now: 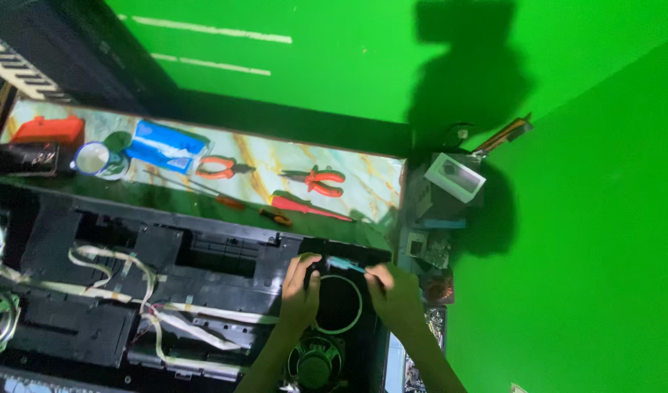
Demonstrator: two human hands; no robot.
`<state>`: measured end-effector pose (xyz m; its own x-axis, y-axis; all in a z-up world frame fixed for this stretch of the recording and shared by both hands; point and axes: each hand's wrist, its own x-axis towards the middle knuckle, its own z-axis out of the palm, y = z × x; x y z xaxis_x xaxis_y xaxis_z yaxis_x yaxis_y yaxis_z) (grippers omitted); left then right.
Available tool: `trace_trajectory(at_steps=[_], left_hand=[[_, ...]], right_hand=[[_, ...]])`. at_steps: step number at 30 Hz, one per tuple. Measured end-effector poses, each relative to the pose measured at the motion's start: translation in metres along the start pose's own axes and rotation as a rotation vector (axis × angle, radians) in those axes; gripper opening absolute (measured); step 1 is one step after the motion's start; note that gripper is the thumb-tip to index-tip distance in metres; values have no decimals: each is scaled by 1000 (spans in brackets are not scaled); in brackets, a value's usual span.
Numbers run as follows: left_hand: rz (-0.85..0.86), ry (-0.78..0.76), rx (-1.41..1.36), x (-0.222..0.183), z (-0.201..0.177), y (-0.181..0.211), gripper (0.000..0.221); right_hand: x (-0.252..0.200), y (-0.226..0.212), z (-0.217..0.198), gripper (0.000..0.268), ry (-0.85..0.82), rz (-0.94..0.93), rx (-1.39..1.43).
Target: The person holds, adjusts, and works on internal electronic circular speaker housings and wire bundles inside an opened black plastic sound bar casing, using a precision tool by hand.
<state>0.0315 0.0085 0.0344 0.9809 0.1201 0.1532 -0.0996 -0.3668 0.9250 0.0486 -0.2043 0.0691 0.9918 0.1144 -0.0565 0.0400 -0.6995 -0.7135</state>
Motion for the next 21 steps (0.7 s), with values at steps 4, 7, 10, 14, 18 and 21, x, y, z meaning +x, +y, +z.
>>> trace_trajectory(at_steps=[4,7,10,14,18,21], left_hand=[[-16,27,36,-5,-12,0,28],[-33,19,11,-7,-18,0,31],[-26,14,13,-6,-21,-1,30],[-41,5,12,-6,-23,-5,30],[-42,0,-12,-6,-25,-13,29],[-73,-27,-34,-6,-27,-18,25]], right_hand=[[1,-30,16,10,89,-333,-236],[2,-36,15,9,102,-338,-308],[4,-35,14,9,116,-298,-365],[14,-30,15,12,119,-256,-371],[28,-29,6,17,212,-292,-467],[30,-35,-3,11,-63,-286,-261]])
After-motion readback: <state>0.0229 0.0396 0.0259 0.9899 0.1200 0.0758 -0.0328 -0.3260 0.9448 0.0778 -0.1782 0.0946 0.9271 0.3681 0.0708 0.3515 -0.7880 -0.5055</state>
